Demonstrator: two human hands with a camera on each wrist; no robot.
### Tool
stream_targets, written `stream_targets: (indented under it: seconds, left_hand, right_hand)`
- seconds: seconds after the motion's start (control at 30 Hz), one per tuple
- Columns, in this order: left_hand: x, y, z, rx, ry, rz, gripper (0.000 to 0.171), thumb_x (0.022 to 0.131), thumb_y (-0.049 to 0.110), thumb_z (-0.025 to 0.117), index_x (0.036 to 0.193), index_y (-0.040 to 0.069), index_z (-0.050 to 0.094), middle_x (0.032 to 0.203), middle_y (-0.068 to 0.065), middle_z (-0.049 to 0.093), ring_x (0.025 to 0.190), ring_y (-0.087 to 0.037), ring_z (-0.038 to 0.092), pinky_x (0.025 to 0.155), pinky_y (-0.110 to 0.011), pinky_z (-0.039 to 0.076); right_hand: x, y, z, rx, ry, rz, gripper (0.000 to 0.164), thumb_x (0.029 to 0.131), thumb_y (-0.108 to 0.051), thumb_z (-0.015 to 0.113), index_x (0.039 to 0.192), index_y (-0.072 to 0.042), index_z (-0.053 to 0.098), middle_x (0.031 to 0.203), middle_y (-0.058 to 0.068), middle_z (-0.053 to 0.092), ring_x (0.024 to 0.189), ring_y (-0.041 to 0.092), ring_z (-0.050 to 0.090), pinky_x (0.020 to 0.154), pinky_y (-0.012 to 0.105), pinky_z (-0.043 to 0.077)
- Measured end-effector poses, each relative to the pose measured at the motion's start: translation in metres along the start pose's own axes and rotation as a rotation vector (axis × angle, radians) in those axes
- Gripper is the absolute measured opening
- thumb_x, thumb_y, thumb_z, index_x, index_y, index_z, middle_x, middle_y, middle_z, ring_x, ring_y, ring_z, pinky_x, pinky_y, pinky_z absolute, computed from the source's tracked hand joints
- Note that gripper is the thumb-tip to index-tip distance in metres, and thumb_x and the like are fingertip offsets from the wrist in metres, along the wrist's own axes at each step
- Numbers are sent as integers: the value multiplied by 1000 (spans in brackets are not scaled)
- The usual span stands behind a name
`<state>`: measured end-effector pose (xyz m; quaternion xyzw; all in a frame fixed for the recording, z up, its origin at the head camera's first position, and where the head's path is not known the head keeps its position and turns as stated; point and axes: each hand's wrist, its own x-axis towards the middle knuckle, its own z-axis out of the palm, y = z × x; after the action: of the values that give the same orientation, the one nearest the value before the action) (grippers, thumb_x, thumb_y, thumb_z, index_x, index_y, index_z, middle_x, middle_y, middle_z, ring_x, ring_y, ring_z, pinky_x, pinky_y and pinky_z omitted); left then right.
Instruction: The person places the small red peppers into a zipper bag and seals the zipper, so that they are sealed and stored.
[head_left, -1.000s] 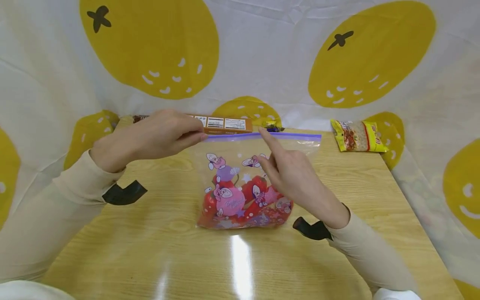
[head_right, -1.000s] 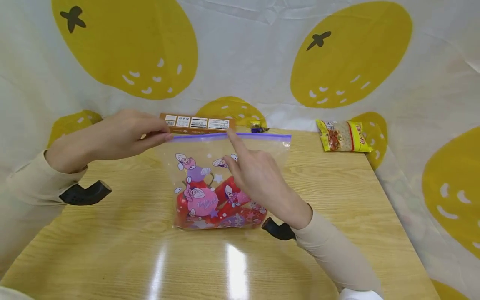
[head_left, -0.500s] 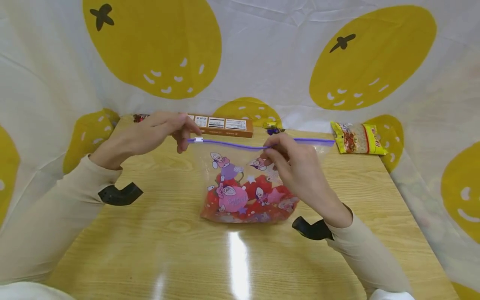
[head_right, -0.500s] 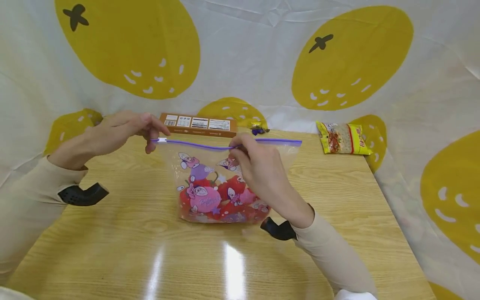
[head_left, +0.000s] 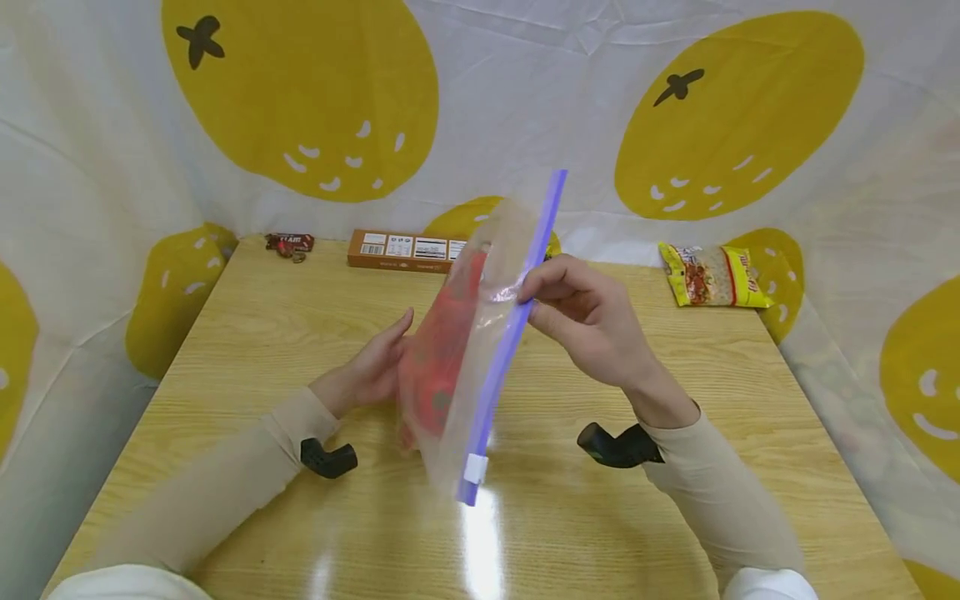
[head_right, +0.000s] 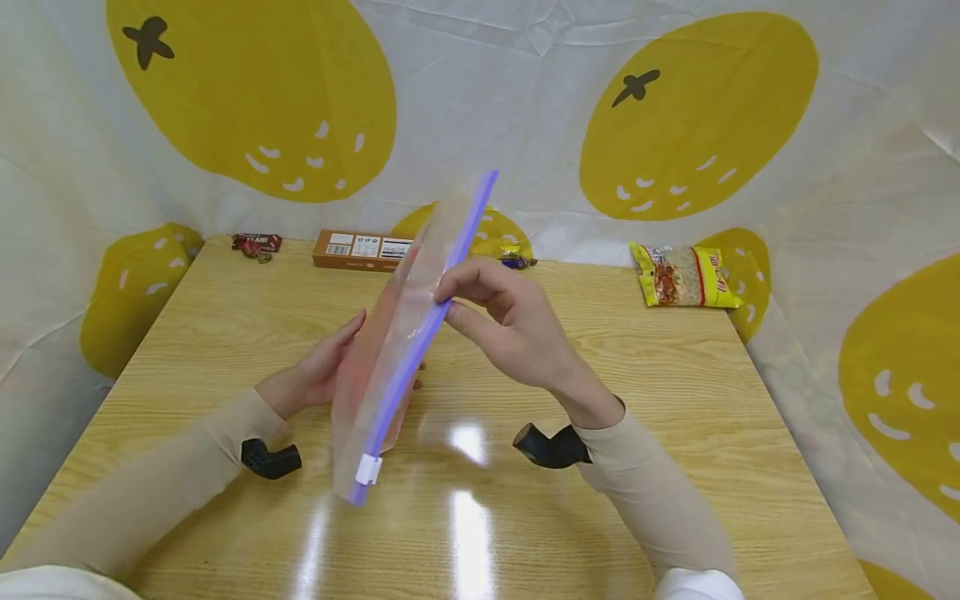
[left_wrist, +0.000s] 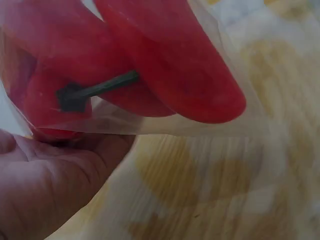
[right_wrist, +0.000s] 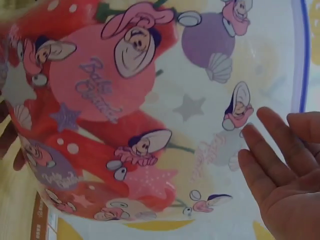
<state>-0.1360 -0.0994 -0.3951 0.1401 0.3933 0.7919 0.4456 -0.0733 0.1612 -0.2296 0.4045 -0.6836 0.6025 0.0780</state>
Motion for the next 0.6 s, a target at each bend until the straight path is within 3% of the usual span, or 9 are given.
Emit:
stream_targets:
  seconds: [0.07,0.17,0.23,0.33,0.47,0.6]
  left_hand:
    - [-2,-7,1,-110,-7,41,52,98,46,21,114,7,51,109,-4,61,103,-17,58,89,-34,45]
    - [-11,-8,0,-113,114,107,30,100,27,29,111,12,54,106,0,59,99,-14,58,87,-31,46]
    - [-18,-3,-2,-31,228,137,26,98,16,34,119,11,49,110,-1,56,99,-13,57,86,-30,46]
    - [-27,7,-7,164,394,130,42,96,14,42,137,11,31,119,-3,50,100,-11,57,84,-29,48]
    - [-32,16,-11,394,548,59,59,94,21,50,142,5,20,124,-13,46,93,-10,59,77,-30,51]
    - [-28,14,-12,560,613,-2,62,94,24,50,142,2,18,131,-20,42,97,-15,58,77,-30,51]
  right_hand:
    - [-3,3,-7,91,33,34,22,81,16,46,89,2,59,88,-1,63,80,11,62,72,24,50]
    - [-12,10,-21,189,103,110,30,78,13,39,87,-3,62,83,2,63,77,12,60,71,24,49]
    - [-23,17,-32,163,163,213,26,79,12,40,84,0,63,80,3,64,75,12,60,70,24,49]
    - [-41,35,-45,-41,206,448,15,83,7,49,86,2,63,79,4,66,70,12,60,64,26,51]
    - [-61,72,-54,-262,113,754,15,86,-1,51,97,1,61,91,11,64,67,17,59,59,34,52]
    - [-72,107,-54,-327,17,882,19,88,-3,48,102,1,60,96,17,60,64,21,57,59,41,52]
